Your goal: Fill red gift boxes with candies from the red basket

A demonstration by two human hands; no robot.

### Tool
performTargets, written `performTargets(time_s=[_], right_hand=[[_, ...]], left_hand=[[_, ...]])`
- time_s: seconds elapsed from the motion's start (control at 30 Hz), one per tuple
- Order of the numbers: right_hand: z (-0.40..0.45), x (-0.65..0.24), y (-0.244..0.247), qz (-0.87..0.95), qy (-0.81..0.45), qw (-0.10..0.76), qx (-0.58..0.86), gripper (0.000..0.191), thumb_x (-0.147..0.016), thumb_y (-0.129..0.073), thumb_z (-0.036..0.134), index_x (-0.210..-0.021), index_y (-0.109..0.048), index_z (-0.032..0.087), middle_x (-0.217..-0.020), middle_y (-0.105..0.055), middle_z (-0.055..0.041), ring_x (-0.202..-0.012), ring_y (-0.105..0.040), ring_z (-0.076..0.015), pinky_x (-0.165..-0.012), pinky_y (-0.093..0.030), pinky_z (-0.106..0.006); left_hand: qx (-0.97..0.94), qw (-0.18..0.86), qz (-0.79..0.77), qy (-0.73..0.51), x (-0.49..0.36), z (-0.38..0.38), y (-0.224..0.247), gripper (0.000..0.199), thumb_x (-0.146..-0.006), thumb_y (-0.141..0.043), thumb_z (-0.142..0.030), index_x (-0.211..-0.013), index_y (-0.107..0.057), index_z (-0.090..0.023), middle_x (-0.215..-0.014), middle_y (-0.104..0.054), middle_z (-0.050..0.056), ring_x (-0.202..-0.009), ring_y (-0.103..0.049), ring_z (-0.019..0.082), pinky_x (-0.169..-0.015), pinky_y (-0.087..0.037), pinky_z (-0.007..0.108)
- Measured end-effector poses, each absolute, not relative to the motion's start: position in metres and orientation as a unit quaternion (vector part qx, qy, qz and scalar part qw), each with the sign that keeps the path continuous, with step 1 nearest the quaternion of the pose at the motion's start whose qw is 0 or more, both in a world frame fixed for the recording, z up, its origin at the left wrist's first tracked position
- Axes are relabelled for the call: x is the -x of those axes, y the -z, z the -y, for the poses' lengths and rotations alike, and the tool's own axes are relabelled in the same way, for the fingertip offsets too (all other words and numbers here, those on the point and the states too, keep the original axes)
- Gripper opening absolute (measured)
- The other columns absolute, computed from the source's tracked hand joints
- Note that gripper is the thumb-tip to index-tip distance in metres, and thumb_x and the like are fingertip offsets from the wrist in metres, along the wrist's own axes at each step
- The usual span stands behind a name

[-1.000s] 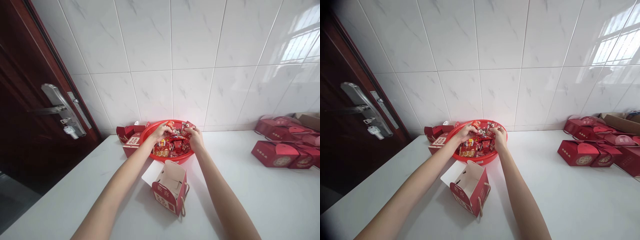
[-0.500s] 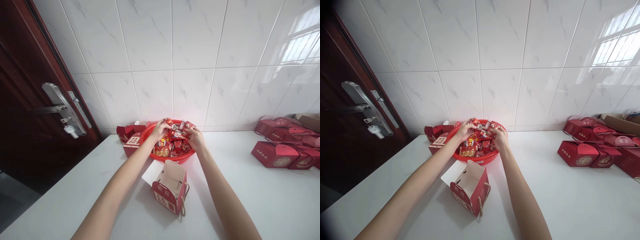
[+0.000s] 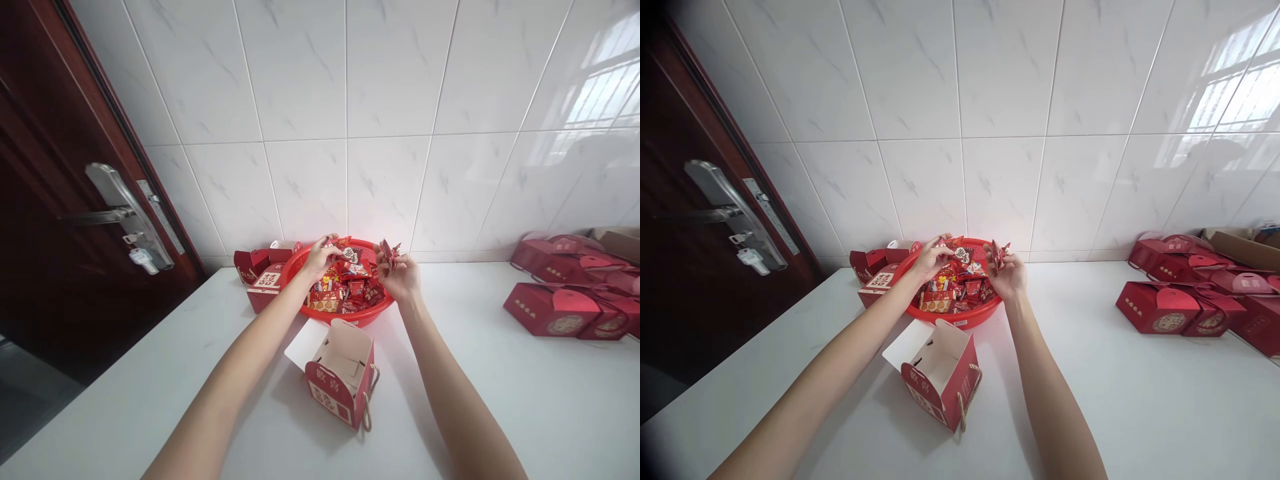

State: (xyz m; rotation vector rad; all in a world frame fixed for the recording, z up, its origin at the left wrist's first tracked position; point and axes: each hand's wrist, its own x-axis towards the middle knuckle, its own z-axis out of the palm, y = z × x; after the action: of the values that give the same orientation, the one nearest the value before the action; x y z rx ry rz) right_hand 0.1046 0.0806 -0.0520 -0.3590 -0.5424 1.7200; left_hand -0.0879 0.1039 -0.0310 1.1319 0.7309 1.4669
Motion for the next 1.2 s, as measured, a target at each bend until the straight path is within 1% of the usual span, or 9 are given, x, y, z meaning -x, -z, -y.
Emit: performTargets(time_s=[0.17, 0.37, 0.57, 0.67, 0.83, 0.93, 1.03, 1.13, 1.2], right_hand=[[-0.085, -0.108, 0.058, 0.224, -0.758, 0.602, 0.111, 0.038, -0.056, -0.046, 0.009, -0.085, -0.067, 0.021, -0.082, -0.075, -0.0012, -0.058, -0.060, -0.0100, -0.042, -0.044, -0.017], [-0.088, -0.100, 0.059, 0.270, -0.718, 0.618, 0.172, 0.027, -0.060, -0.055, 0.005, -0.078, -0.066, 0.023, -0.085, -0.077, 0.0004, -0.071, -0.067, -0.0134, -0.062, -0.058, -0.024], [-0.087, -0.086, 0.062, 0.329, -0.680, 0.612, 0.234, 0.020, -0.058, -0.068, 0.004, -0.065, -0.060, 0.021, -0.063, -0.069, 0.0034, -0.063, -0.065, -0.0148, -0.065, -0.059, -0.029], [-0.083, -0.081, 0.061, 0.347, -0.667, 0.610, 0.249, 0.022, -0.056, -0.073, 0.004, -0.067, -0.063, 0.020, -0.067, -0.072, 0.0009, -0.065, -0.067, -0.0169, -0.064, -0.059, -0.030], [-0.079, -0.081, 0.057, 0.351, -0.657, 0.614, 0.262, 0.026, -0.055, -0.078, 0.004, -0.071, -0.066, 0.020, -0.073, -0.075, -0.0011, -0.070, -0.069, -0.0182, -0.064, -0.061, -0.029], [-0.080, -0.082, 0.058, 0.345, -0.655, 0.617, 0.265, 0.026, -0.055, -0.080, 0.005, -0.072, -0.066, 0.020, -0.071, -0.074, -0.0006, -0.067, -0.069, -0.0173, -0.062, -0.061, -0.029], [-0.083, -0.083, 0.060, 0.330, -0.650, 0.630, 0.268, 0.027, -0.056, -0.081, 0.007, -0.074, -0.066, 0.020, -0.073, -0.075, -0.0005, -0.069, -0.070, -0.0179, -0.061, -0.061, -0.029], [-0.088, -0.084, 0.063, 0.305, -0.639, 0.651, 0.274, 0.025, -0.058, -0.080, 0.008, -0.073, -0.065, 0.021, -0.070, -0.074, 0.0020, -0.070, -0.071, -0.0174, -0.063, -0.061, -0.028], [-0.090, -0.085, 0.064, 0.294, -0.634, 0.660, 0.276, 0.024, -0.058, -0.079, 0.008, -0.072, -0.065, 0.021, -0.067, -0.073, 0.0028, -0.070, -0.071, -0.0170, -0.064, -0.061, -0.028]], left_hand=[[-0.478, 0.542, -0.312, -0.616, 0.087, -0.102, 0.030, 0.042, -0.047, -0.071, -0.004, -0.085, -0.062, -0.019, -0.074, -0.062, -0.004, -0.061, -0.056, 0.011, -0.057, -0.045, 0.025], [-0.474, 0.544, -0.319, -0.614, 0.086, -0.098, 0.028, 0.040, -0.048, -0.072, -0.004, -0.084, -0.063, -0.019, -0.082, -0.067, -0.002, -0.067, -0.058, 0.012, -0.062, -0.046, 0.025], [-0.484, 0.537, -0.313, -0.616, 0.085, -0.095, 0.027, 0.043, -0.048, -0.077, -0.004, -0.086, -0.066, -0.020, -0.079, -0.066, -0.004, -0.065, -0.057, 0.011, -0.061, -0.047, 0.024], [-0.499, 0.543, -0.320, -0.595, 0.086, -0.094, 0.028, 0.046, -0.050, -0.080, -0.005, -0.092, -0.068, -0.020, -0.085, -0.068, -0.002, -0.069, -0.060, 0.012, -0.063, -0.048, 0.026], [-0.527, 0.543, -0.333, -0.563, 0.089, -0.095, 0.030, 0.051, -0.052, -0.081, -0.007, -0.099, -0.069, -0.022, -0.083, -0.067, -0.002, -0.073, -0.061, 0.015, -0.064, -0.047, 0.026], [-0.543, 0.536, -0.334, -0.554, 0.089, -0.096, 0.030, 0.050, -0.053, -0.082, -0.011, -0.100, -0.070, -0.023, -0.089, -0.068, -0.001, -0.074, -0.062, 0.015, -0.063, -0.048, 0.026], [-0.555, 0.537, -0.336, -0.540, 0.089, -0.100, 0.032, 0.045, -0.055, -0.083, -0.016, -0.097, -0.070, -0.023, -0.088, -0.069, 0.000, -0.076, -0.064, 0.016, -0.068, -0.050, 0.028], [-0.575, 0.481, -0.391, -0.534, 0.091, -0.107, 0.039, 0.029, -0.061, -0.082, -0.025, -0.085, -0.067, -0.020, -0.083, -0.068, 0.002, -0.079, -0.065, 0.019, -0.074, -0.050, 0.031], [-0.593, 0.408, -0.450, -0.528, 0.094, -0.114, 0.048, 0.026, -0.062, -0.082, -0.028, -0.078, -0.063, -0.020, -0.083, -0.067, 0.003, -0.085, -0.065, 0.022, -0.077, -0.049, 0.032]])
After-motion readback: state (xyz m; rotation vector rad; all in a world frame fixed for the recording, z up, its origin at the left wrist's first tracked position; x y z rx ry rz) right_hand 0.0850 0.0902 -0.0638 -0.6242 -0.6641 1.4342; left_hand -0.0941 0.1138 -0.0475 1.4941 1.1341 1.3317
